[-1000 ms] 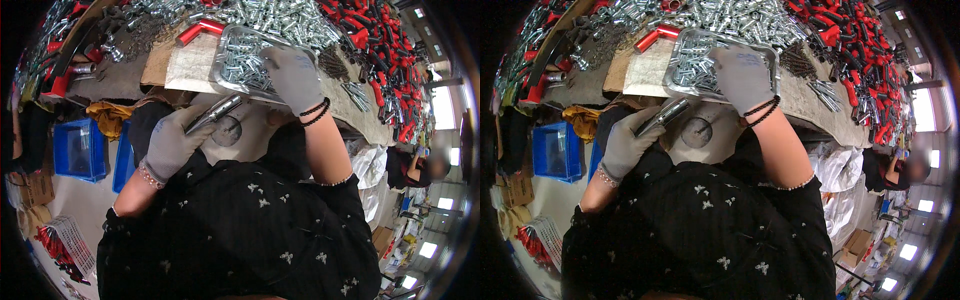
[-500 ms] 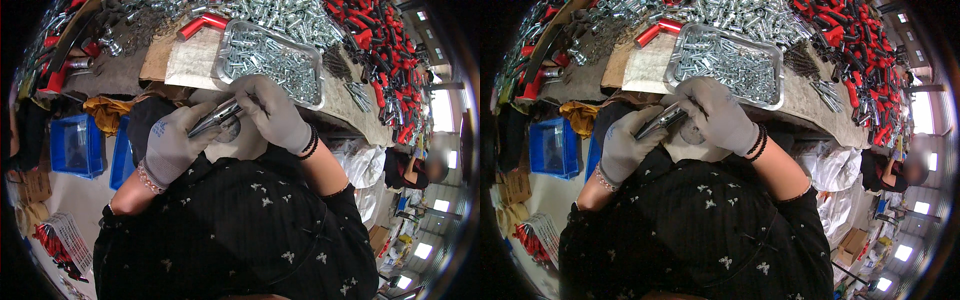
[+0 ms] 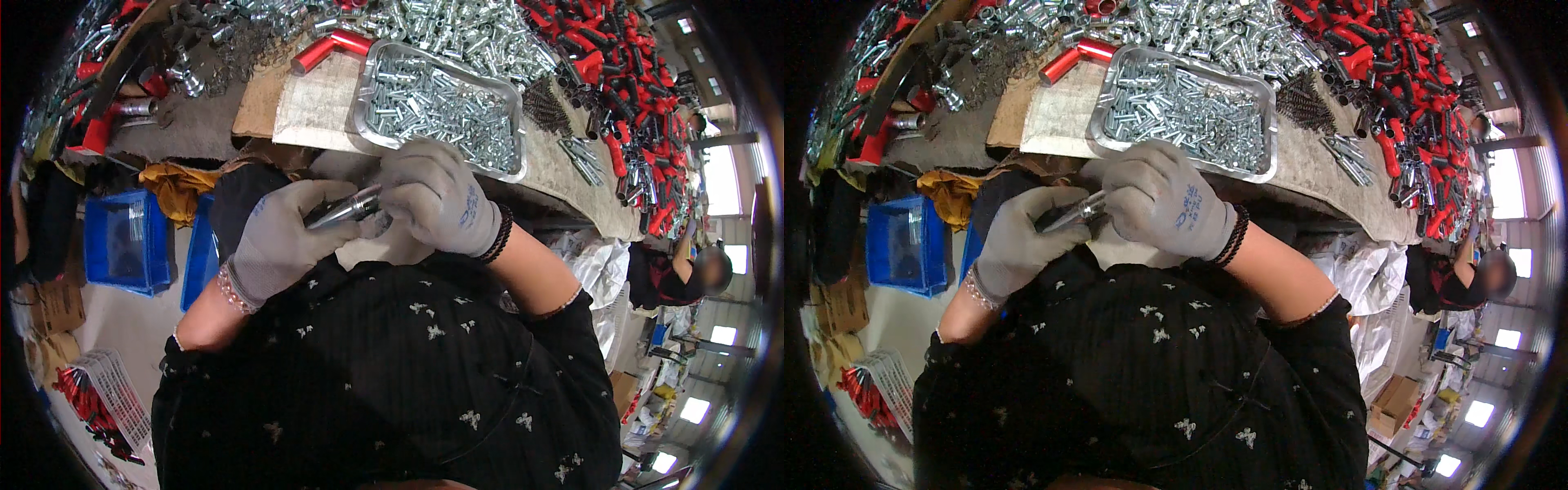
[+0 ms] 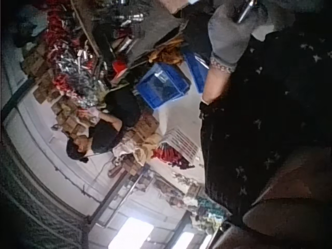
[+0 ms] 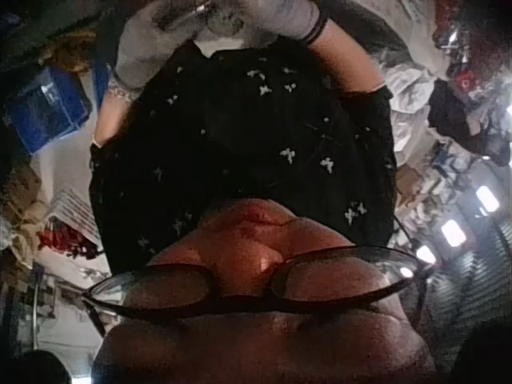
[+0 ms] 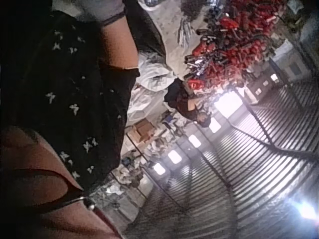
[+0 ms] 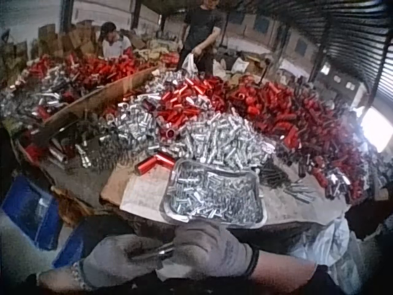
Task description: Assembling various metal components including tubes, springs, and red handles at a factory workstation.
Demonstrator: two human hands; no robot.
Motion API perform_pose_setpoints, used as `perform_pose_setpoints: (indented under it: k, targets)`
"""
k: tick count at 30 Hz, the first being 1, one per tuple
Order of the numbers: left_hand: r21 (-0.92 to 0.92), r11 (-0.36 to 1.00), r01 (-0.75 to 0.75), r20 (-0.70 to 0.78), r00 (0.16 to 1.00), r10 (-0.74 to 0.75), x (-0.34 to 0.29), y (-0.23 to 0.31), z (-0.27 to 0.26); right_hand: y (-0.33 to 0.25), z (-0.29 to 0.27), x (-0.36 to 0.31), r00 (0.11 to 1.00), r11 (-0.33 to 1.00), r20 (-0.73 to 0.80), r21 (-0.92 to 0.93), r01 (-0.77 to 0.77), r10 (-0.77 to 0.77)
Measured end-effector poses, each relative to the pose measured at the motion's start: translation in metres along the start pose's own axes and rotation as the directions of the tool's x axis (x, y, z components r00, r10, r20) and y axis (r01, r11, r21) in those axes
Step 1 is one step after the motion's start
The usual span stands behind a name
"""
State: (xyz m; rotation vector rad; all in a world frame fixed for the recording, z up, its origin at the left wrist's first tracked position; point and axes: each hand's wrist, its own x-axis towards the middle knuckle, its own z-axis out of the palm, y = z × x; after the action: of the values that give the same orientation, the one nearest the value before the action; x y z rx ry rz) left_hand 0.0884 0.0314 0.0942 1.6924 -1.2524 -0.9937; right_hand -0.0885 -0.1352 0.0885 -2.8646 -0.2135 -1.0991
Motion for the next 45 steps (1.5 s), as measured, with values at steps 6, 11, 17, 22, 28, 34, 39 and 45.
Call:
perform_pose_setpoints:
  k: [6, 11, 17, 22, 28, 34, 39, 45]
  targets:
    - [-0.054, 0.997, 0.063, 0.114, 0.992, -0.056, -0.008, -0.007, 0.003, -0.004, -0.017, -0.002, 0.950, 0.955, 0.302, 0.296, -0.020, -0.074]
    - [-0.216, 0.969, 0.123, 0.135, 0.986, -0.095, -0.008, -0.008, 0.008, -0.015, -0.009, -0.021, 0.888, 0.847, 0.395, 0.364, -0.387, 0.236]
    - [-0.182, 0.982, 0.040, 0.168, 0.986, -0.009, -0.007, -0.008, 0.002, -0.014, -0.004, -0.022, 0.899, 0.840, 0.362, 0.384, -0.383, 0.245]
    - [-0.383, 0.802, 0.459, 0.583, 0.793, -0.176, 0.004, 0.002, -0.020, -0.006, -0.013, -0.018, 0.942, 0.938, 0.329, 0.301, -0.173, 0.068]
    - [-0.204, 0.954, 0.218, 0.295, 0.943, -0.152, -0.002, 0.008, -0.008, -0.003, -0.028, 0.009, 0.978, 0.998, 0.206, 0.057, -0.023, 0.011]
    - [-0.141, 0.973, 0.184, 0.220, 0.964, -0.150, 0.003, 0.012, -0.012, -0.003, -0.036, 0.008, 0.914, 0.975, 0.345, -0.025, -0.221, 0.216]
    - [-0.154, 0.970, 0.187, 0.240, 0.960, -0.147, 0.003, 0.011, -0.009, -0.008, -0.034, 0.014, 0.909, 0.943, 0.317, 0.102, -0.316, 0.270]
    - [-0.289, 0.901, 0.322, 0.329, 0.918, -0.223, 0.004, 0.012, -0.010, -0.016, -0.030, 0.013, 0.938, 0.982, 0.292, -0.028, -0.188, 0.187]
